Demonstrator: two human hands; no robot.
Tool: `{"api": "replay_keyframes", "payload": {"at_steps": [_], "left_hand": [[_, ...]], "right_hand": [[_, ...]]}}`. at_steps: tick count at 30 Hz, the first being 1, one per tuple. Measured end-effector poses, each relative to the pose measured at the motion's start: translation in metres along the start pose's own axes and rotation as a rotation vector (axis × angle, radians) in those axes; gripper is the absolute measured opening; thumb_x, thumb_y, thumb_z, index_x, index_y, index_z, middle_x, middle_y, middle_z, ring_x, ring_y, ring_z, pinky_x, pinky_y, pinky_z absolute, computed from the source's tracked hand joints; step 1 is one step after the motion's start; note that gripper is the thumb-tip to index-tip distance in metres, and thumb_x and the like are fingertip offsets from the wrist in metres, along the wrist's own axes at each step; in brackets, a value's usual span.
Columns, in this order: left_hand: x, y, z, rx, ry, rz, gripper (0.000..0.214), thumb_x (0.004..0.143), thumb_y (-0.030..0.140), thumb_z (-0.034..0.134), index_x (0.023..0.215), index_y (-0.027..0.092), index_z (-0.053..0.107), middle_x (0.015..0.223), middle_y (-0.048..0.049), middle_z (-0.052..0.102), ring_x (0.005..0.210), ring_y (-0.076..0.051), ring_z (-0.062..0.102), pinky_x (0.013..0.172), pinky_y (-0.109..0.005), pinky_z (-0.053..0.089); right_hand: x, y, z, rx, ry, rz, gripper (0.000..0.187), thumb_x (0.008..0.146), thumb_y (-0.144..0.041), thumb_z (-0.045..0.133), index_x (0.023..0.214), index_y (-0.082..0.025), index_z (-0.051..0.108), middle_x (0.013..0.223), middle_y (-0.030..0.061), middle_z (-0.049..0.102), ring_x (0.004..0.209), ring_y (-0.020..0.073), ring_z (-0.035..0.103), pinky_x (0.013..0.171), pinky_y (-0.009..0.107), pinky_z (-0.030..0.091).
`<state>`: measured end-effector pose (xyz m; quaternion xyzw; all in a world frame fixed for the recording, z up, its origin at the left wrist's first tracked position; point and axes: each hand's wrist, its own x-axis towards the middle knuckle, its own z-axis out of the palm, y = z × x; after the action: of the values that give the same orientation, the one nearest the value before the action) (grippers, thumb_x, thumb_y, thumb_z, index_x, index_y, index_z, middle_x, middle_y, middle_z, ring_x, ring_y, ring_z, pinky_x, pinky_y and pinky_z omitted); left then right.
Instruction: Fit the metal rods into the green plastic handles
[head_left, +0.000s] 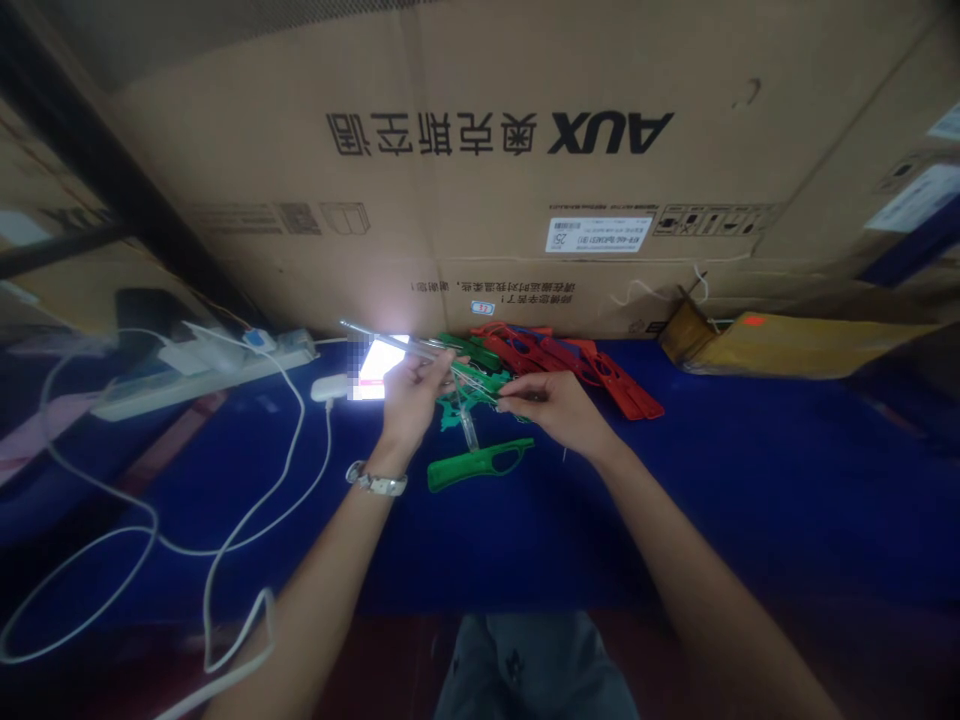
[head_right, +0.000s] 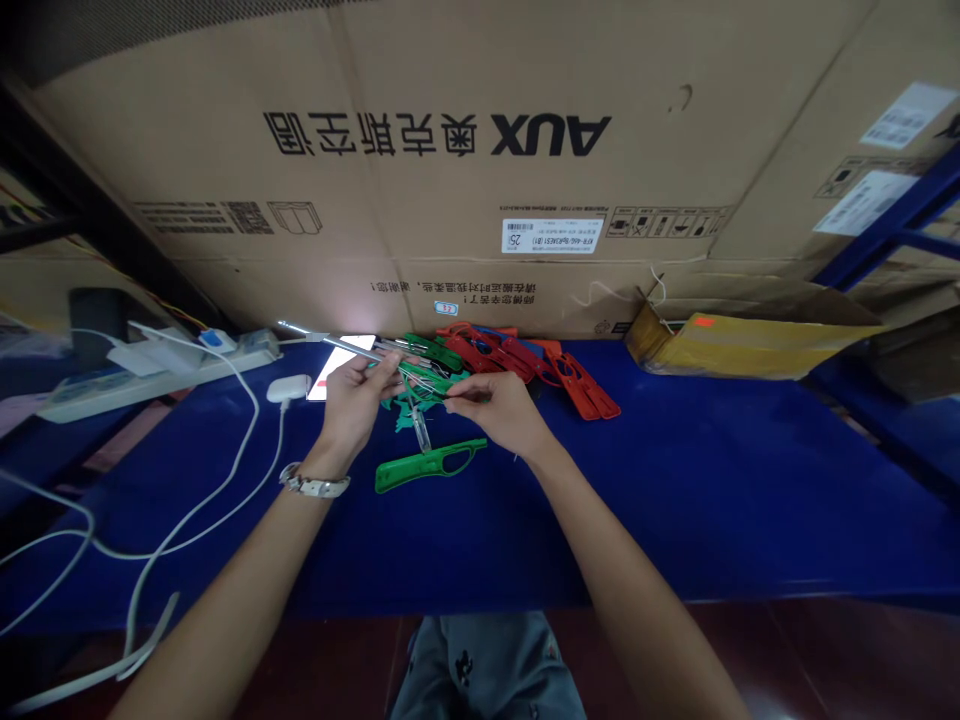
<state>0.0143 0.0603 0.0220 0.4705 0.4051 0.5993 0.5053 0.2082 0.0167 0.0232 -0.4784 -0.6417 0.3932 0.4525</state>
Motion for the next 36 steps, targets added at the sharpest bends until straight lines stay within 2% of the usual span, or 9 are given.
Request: {"api": "replay_keyframes", "payload": {"at_steps": [3,7,10,17,21,25,30,36], "left_hand": [[0.0,0.0,0.0,0.003,0.007,-0.014,0.048,0.064,0.051,0.087,0.089,0.013,0.071,0.084,-0.0109,0.079,0.068,-0.017,0.072,0.062,-0.027,0.059],[0.001,-0.002,-0.003,0.006,0.013,-0.019,0.048,0.066,0.051,0.086,0.091,0.013,0.071,0.088,-0.0106,0.079,0.064,-0.014,0.071,0.062,-0.025,0.058],[0.003,-0.004,-0.005,-0.006,0.007,-0.022,0.046,0.067,0.05,0.086,0.091,0.014,0.072,0.087,-0.0102,0.079,0.063,-0.014,0.07,0.062,-0.026,0.058],[0.003,-0.001,-0.006,-0.058,0.027,-0.043,0.045,0.064,0.05,0.088,0.087,0.015,0.071,0.089,-0.0095,0.079,0.063,-0.013,0.07,0.061,-0.024,0.057],[0.002,0.002,-0.004,-0.101,0.032,-0.091,0.047,0.062,0.051,0.089,0.084,0.014,0.069,0.085,-0.0084,0.077,0.065,-0.015,0.071,0.066,-0.028,0.059],[0.004,0.002,-0.004,-0.122,0.043,-0.109,0.048,0.059,0.05,0.09,0.081,0.015,0.068,0.08,-0.0065,0.076,0.065,-0.015,0.072,0.066,-0.028,0.06],[0.005,-0.001,-0.006,-0.13,0.05,-0.089,0.047,0.059,0.049,0.091,0.081,0.015,0.068,0.08,-0.0068,0.077,0.064,-0.015,0.071,0.067,-0.028,0.06],[0.004,-0.001,-0.005,-0.075,0.036,-0.062,0.046,0.062,0.049,0.089,0.085,0.014,0.069,0.084,-0.0086,0.078,0.063,-0.014,0.07,0.065,-0.028,0.06]], "right_hand": [[-0.002,-0.001,0.005,-0.171,0.076,-0.106,0.004,0.076,-0.022,0.076,0.079,-0.023,0.078,0.08,0.002,0.078,0.073,0.0194,0.071,0.073,0.034,0.055],[-0.005,-0.005,0.011,-0.393,0.135,-0.223,0.009,0.077,-0.014,0.074,0.079,-0.023,0.075,0.079,0.0014,0.077,0.071,0.0187,0.07,0.077,0.036,0.053],[-0.006,-0.007,0.011,-0.492,0.155,-0.261,0.01,0.077,-0.014,0.076,0.077,-0.023,0.073,0.077,0.0005,0.075,0.072,0.0187,0.068,0.081,0.038,0.05],[-0.006,-0.005,0.009,-0.445,0.202,-0.303,0.001,0.085,-0.023,0.074,0.084,-0.024,0.074,0.084,0.0018,0.075,0.083,0.0212,0.068,0.083,0.038,0.047],[-0.005,-0.001,0.011,-0.541,0.257,-0.376,0.002,0.086,-0.026,0.074,0.087,-0.025,0.075,0.09,0.0024,0.073,0.092,0.023,0.066,0.086,0.04,0.043],[-0.004,0.003,0.013,-0.603,0.293,-0.406,0.005,0.087,-0.029,0.073,0.089,-0.026,0.076,0.09,0.0031,0.072,0.091,0.0226,0.065,0.084,0.039,0.042],[-0.004,0.003,0.012,-0.606,0.271,-0.41,0.005,0.089,-0.027,0.07,0.09,-0.024,0.074,0.089,0.0027,0.075,0.091,0.0234,0.066,0.086,0.04,0.041],[-0.004,0.002,0.006,-0.741,0.19,-0.349,0.006,0.084,-0.016,0.068,0.083,-0.022,0.07,0.086,0.0028,0.074,0.091,0.0246,0.065,0.082,0.039,0.039]]}}
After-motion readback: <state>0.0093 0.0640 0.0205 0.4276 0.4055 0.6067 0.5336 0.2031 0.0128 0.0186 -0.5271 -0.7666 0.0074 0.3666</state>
